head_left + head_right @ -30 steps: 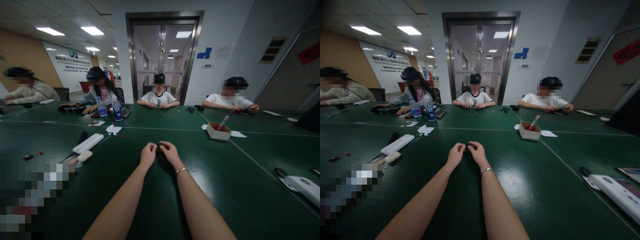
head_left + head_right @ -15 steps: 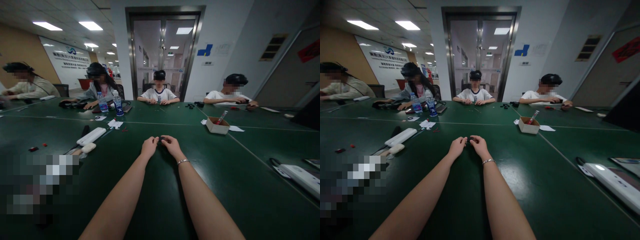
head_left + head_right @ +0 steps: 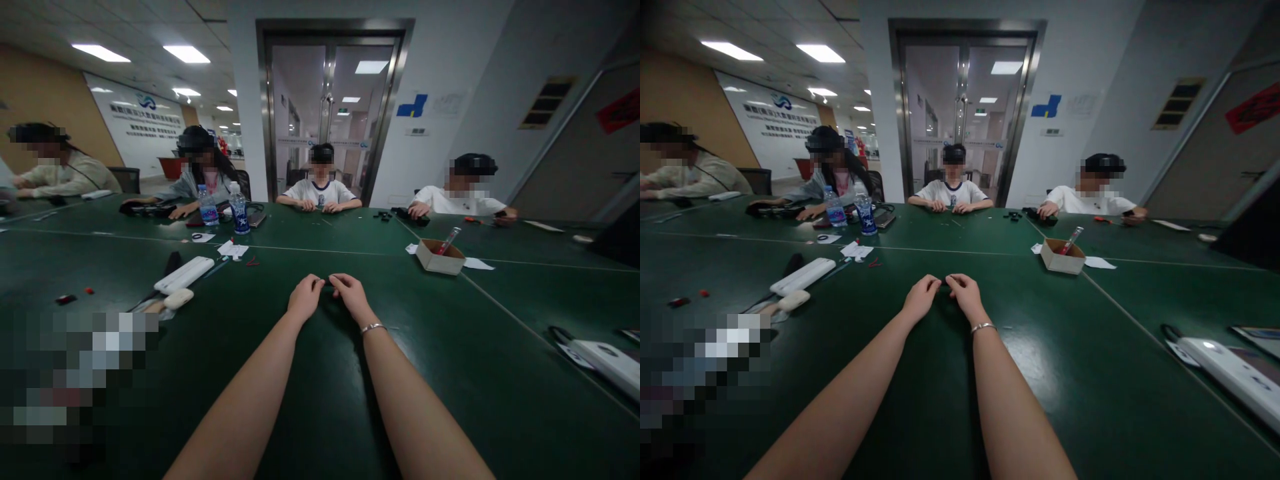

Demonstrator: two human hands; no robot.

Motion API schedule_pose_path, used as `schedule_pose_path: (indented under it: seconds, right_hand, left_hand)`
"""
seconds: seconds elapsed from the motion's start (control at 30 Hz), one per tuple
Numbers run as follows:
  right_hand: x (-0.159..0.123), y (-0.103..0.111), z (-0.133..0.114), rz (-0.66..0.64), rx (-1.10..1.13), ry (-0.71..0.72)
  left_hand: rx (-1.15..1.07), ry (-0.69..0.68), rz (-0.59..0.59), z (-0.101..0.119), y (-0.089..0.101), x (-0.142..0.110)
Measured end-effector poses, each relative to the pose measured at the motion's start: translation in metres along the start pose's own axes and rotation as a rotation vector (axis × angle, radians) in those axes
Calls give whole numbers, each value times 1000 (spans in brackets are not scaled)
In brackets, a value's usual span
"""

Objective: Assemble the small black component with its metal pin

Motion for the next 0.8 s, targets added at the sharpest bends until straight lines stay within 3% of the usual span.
schedule_pose_path:
  seconds: [0.2,0.33,0.53,0.63,0.7,0.8]
  right_hand:
    - [1,0,3,-3,13,-32]
    - [2,0,5,-15,22,-14]
    - [4,0,7,1,56,-12]
    - [3,3,7,23,128,-7]
    - [3,6,9,45,225,-5]
    - [3,8,13,62,361,-10]
  left_hand:
    - [-201,-118,44,2,1,2]
    - [-272,-58,-11,2,-1,-1]
    - [-195,7,0,-3,-1,-2]
    - [-257,107,79,-10,0,-1]
    - [-281,90,207,1,8,-1]
    - [-309,-83,306,54,30,-7]
Point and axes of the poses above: each hand's wrist, its own x-axis towards the middle knuckle, its own y-axis out of the back of the hand, z = x × y, the point moved 7 cm from there along x, towards the middle knuckle, and after that the axes turned 10 degrees about -z, right-handed, at the moved point
